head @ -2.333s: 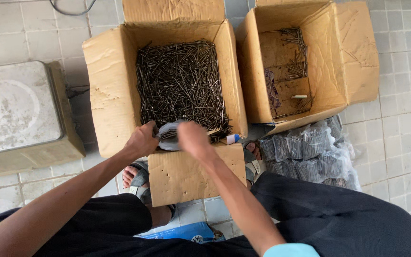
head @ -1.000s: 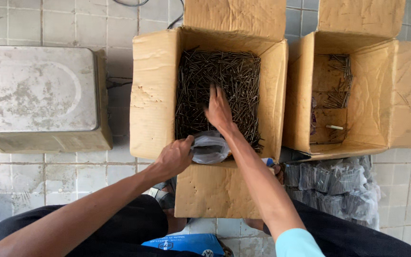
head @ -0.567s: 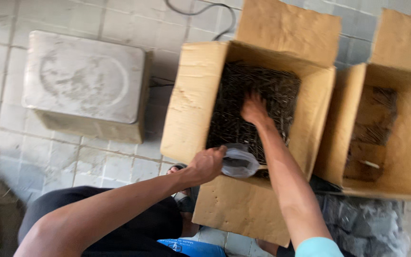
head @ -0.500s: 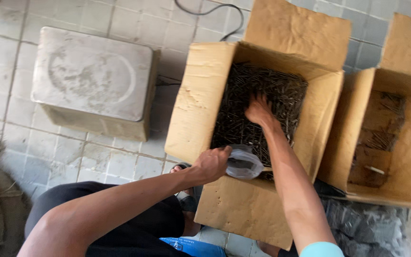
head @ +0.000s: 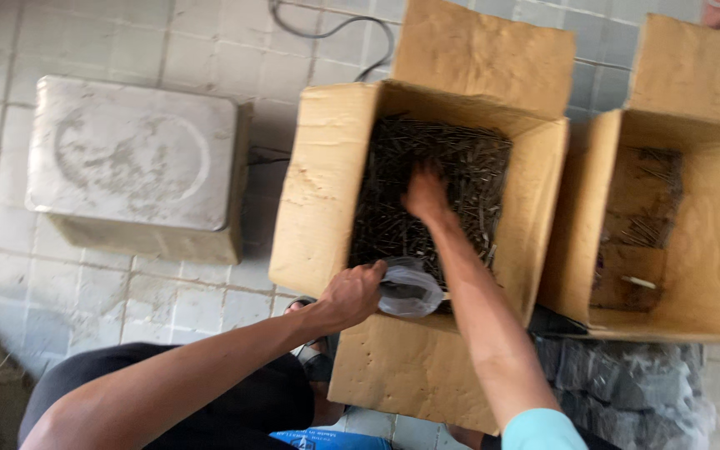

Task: The person sits on the floor and repeatedly scoops small metal rods from a cardboard box into a plastic bag. The person briefly places the bag on a digital scale to check the weight, then continues filling the bag with more rods from the box.

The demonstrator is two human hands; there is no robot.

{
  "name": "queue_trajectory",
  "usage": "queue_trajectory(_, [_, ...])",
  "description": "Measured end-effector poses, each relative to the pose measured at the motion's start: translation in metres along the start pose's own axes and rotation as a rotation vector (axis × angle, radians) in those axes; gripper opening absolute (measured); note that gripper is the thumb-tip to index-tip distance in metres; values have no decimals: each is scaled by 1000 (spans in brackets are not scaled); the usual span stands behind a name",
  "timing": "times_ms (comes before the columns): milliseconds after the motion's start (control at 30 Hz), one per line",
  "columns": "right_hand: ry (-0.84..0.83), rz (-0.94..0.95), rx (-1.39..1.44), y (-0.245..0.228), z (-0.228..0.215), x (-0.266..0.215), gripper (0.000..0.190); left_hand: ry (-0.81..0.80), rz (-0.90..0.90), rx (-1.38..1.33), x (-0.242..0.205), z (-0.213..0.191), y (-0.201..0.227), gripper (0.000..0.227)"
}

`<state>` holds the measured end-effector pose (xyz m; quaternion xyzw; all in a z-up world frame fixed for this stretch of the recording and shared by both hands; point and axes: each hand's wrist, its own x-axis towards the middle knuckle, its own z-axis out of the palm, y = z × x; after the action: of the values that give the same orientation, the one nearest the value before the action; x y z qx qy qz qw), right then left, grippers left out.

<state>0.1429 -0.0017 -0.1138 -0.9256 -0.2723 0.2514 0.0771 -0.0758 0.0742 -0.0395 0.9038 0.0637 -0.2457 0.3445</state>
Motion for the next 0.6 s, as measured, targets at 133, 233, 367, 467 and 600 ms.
queue_trajectory(133, [90,21,30,-4,6,-1,76,0,49,-65,3,7,-6,47])
queue_trajectory(233, [80,20,53,-5,-1,-2,77,-29,20,-72,5,11,-9,48])
queue_trajectory(367, [44,10,147,-1,-2,7,80,-40,13,-66,10,12,-12,47])
queue_trajectory(467, [39,18,115,-1,1,9,79,-49,1,-85,10,12,-12,46])
queue_trajectory(600, [65,3,104,-5,5,8,78,-46,-19,-97,9,15,-14,44])
